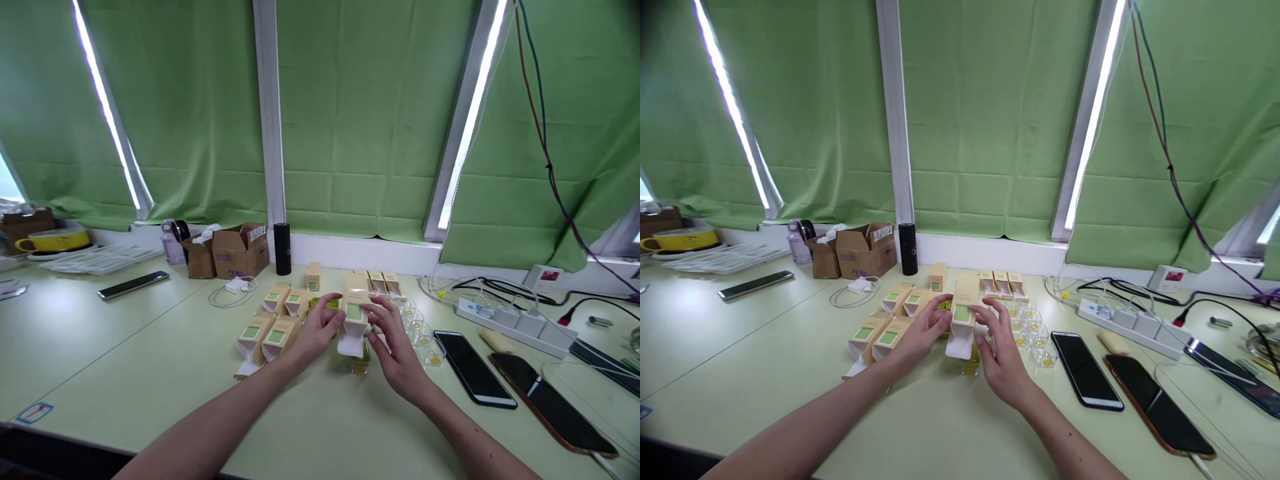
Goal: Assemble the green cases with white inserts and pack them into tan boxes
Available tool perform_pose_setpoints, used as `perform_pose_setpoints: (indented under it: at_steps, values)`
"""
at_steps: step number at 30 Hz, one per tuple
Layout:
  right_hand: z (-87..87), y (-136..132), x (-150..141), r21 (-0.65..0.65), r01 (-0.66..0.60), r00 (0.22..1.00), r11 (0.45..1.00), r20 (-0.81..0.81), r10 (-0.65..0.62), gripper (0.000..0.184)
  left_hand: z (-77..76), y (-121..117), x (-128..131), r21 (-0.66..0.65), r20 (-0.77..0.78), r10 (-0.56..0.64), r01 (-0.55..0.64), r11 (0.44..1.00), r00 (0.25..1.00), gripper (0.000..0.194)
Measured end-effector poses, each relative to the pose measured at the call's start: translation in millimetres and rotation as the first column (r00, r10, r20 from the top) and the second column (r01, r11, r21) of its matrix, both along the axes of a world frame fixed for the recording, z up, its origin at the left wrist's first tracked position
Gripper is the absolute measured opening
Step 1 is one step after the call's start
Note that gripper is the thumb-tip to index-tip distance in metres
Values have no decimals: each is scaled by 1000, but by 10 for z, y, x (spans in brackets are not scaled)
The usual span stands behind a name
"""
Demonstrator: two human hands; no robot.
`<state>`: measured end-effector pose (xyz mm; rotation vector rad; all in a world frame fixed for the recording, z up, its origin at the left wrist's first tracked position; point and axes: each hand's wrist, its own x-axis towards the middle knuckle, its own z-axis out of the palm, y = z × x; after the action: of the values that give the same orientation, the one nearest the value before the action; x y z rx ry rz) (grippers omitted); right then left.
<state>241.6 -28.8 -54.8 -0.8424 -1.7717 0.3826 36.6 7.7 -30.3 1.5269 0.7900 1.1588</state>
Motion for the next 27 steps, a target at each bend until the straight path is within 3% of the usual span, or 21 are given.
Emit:
perform_pose_setpoints:
  at_steps: [4,12,27]
  values:
    - [22,9,10,-91,-88,990,992,-119,77,40,-6,-32,-26,136,-31,-12,16,991,999,71]
    - [31,37,31,-140,-112,978,984,-192,84,39,-2,-71,-63,373,-140,45,10,928,989,42]
    - [32,13,2,-213,-164,967,963,-228,115,39,-150,27,3,363,16,57,-59,930,998,33]
